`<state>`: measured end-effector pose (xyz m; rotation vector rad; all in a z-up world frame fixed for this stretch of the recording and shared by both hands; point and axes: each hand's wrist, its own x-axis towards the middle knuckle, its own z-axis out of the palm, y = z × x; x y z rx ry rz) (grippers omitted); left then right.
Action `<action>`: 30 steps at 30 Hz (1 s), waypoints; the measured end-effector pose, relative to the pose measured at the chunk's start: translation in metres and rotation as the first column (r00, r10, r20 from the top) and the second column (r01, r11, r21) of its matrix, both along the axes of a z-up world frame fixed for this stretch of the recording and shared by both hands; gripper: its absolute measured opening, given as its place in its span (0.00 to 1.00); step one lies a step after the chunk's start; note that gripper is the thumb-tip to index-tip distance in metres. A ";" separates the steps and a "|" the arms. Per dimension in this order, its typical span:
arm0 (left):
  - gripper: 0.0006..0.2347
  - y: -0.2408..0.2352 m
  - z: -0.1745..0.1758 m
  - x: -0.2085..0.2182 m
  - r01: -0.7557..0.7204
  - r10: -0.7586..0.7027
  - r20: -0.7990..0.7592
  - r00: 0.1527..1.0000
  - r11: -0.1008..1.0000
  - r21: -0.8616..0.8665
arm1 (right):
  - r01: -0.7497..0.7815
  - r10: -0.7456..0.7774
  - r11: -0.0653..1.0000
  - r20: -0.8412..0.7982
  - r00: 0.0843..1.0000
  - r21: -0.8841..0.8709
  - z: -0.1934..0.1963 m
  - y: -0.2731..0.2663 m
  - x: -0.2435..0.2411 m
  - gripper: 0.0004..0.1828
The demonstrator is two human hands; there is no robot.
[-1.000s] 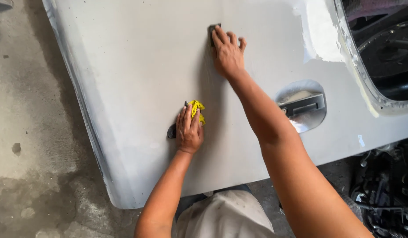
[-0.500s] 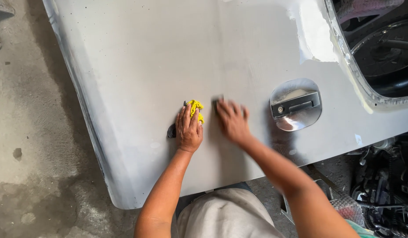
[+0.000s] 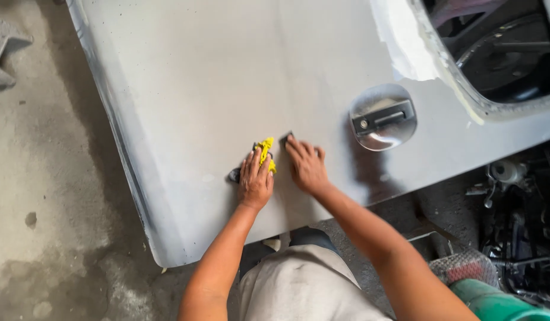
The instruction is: The person sands a white car door panel using a sanding block and a yellow cloth. They repeatedly wipe the surface, dip the cloth in a green bucket of water, and continue sanding different areas of the panel.
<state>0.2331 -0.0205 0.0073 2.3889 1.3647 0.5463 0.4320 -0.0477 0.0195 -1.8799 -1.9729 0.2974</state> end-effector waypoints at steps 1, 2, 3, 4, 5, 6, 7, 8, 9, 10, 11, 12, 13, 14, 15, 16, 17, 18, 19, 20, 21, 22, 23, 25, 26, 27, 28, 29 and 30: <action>0.23 -0.012 0.000 -0.002 0.014 -0.014 0.008 1.000 1.000 0.012 | 0.014 -0.014 1.000 0.008 1.000 0.012 0.005 -0.025 -0.003 0.35; 0.23 -0.024 0.000 -0.008 0.066 -0.066 -0.008 0.998 0.998 0.000 | 0.010 -0.010 1.000 0.005 1.000 0.004 0.008 -0.050 -0.009 0.35; 0.23 -0.038 0.000 -0.014 0.118 -0.118 -0.024 0.993 0.993 -0.013 | 0.006 -0.006 1.000 0.003 1.000 -0.003 0.012 -0.076 -0.015 0.35; 0.23 -0.049 0.001 -0.021 0.131 -0.131 -0.024 0.991 0.991 0.000 | 0.020 -0.020 1.000 0.004 1.000 0.010 0.014 -0.087 -0.020 0.35; 0.22 -0.060 0.001 -0.029 0.187 -0.187 -0.043 0.981 0.982 -0.009 | 0.021 -0.021 1.000 -0.006 1.000 -0.010 0.016 -0.099 -0.025 0.35; 0.22 -0.074 0.001 -0.037 0.248 -0.249 -0.060 0.967 0.968 -0.023 | 0.028 -0.029 0.999 -0.015 0.999 -0.033 0.017 -0.114 -0.031 0.34; 0.22 -0.082 -0.003 -0.052 0.268 -0.268 -0.061 0.961 0.963 -0.014 | 0.049 -0.049 0.999 -0.014 0.999 -0.024 0.017 -0.122 -0.035 0.34; 0.22 -0.093 -0.008 -0.067 0.288 -0.289 -0.064 0.955 0.957 -0.026 | 0.062 -0.062 0.998 -0.025 0.998 -0.017 0.018 -0.131 -0.040 0.32; 0.22 -0.102 -0.012 -0.083 0.308 -0.310 -0.068 0.948 0.951 -0.038 | 0.075 -0.075 0.997 -0.036 0.997 -0.010 0.018 -0.140 -0.044 0.29; 0.22 -0.111 -0.019 -0.103 0.316 -0.317 -0.073 0.946 0.948 -0.030 | 0.082 -0.082 0.997 -0.040 0.996 -0.001 0.009 -0.145 -0.049 0.29; 0.22 -0.118 -0.025 -0.123 0.235 -0.234 -0.094 0.968 0.972 -0.001 | 0.083 -0.083 0.996 -0.025 0.996 0.016 0.000 -0.150 -0.053 0.28; 0.23 -0.124 -0.032 -0.143 0.154 -0.150 -0.110 0.983 0.988 0.030 | 0.085 -0.084 0.996 -0.010 0.996 0.034 -0.008 -0.153 -0.056 0.26; 0.23 -0.130 -0.032 -0.158 0.162 -0.157 -0.114 0.981 0.986 0.038 | 0.093 -0.093 0.995 -0.014 0.996 0.042 -0.013 -0.153 -0.060 0.26; 0.22 -0.140 -0.032 -0.173 0.073 -0.062 -0.140 0.988 0.995 0.071 | 0.088 -0.088 0.996 0.010 0.996 0.033 -0.018 -0.159 -0.064 0.25; 0.21 -0.150 -0.032 -0.186 -0.016 0.034 -0.163 0.986 0.994 0.106 | 0.083 -0.083 0.996 0.033 0.996 0.023 -0.023 -0.164 -0.067 0.23; 0.21 -0.159 -0.028 -0.192 -0.003 0.020 -0.168 0.986 0.995 0.102 | 0.095 -0.096 0.995 0.028 0.995 0.018 -0.020 -0.170 -0.076 0.23; 0.21 -0.168 -0.023 -0.197 -0.062 0.077 -0.190 0.979 0.995 0.080 | 0.084 -0.083 0.996 0.028 0.996 -0.042 -0.016 -0.176 -0.086 0.22; 0.21 -0.170 -0.018 -0.196 -0.117 0.129 -0.205 0.970 0.991 0.069 | 0.077 -0.075 0.993 0.032 0.997 -0.093 -0.010 -0.177 -0.090 0.22; 0.21 -0.175 -0.022 -0.198 -0.099 0.112 -0.202 0.973 0.992 0.072 | 0.095 -0.092 0.991 0.034 0.995 -0.089 -0.008 -0.187 -0.101 0.22; 0.19 -0.177 -0.027 -0.194 -0.110 0.121 -0.172 0.978 0.991 0.071 | 0.113 -0.121 0.989 -0.093 0.988 -0.091 -0.004 -0.196 -0.106 0.22; 0.18 -0.179 -0.031 -0.188 -0.121 0.129 -0.141 0.982 0.990 0.068 | 0.130 -0.147 0.987 -0.219 0.965 -0.091 -0.001 -0.204 -0.111 0.21; 0.18 -0.182 -0.033 -0.179 -0.092 0.101 -0.135 0.986 0.993 0.072 | 0.159 -0.174 0.983 -0.214 0.961 -0.086 -0.004 -0.218 -0.112 0.21; 0.17 -0.186 -0.035 -0.169 -0.068 0.069 -0.063 0.996 0.998 0.009 | 0.222 -0.249 0.968 -0.401 0.882 -0.114 -0.009 -0.231 -0.113 0.20; 0.15 -0.196 -0.042 -0.142 -0.007 0.007 0.011 1.000 0.999 -0.052 | 0.307 -0.334 0.940 -0.568 0.752 -0.145 -0.020 -0.260 -0.105 0.18; 0.15 -0.204 -0.048 -0.126 0.021 0.014 0.200 0.980 0.985 -0.174 | 0.307 -0.383 0.919 -0.747 0.544 -0.248 -0.026 -0.277 -0.096 0.18; 0.14 -0.213 -0.053 -0.109 0.072 0.045 0.376 0.926 0.954 -0.290 | 0.277 -0.415 0.899 -0.862 0.291 -0.339 -0.032 -0.294 -0.088 0.18; 0.14 -0.225 -0.056 -0.087 0.095 0.024 0.378 0.925 0.952 -0.293 | 0.299 -0.424 0.891 -0.860 0.284 -0.341 -0.022 -0.317 -0.075 0.18; 0.14 -0.239 -0.058 -0.064 0.132 0.120 0.467 0.876 0.871 -0.473 | 0.292 -0.516 0.832 -0.851 0.094 -0.472 -0.012 -0.341 -0.061 0.18; 0.13 -0.251 -0.061 -0.039 0.196 0.224 0.525 0.821 0.753 -0.628 | 0.263 -0.585 0.764 -0.804 -0.100 -0.589 -0.002 -0.365 -0.046 0.19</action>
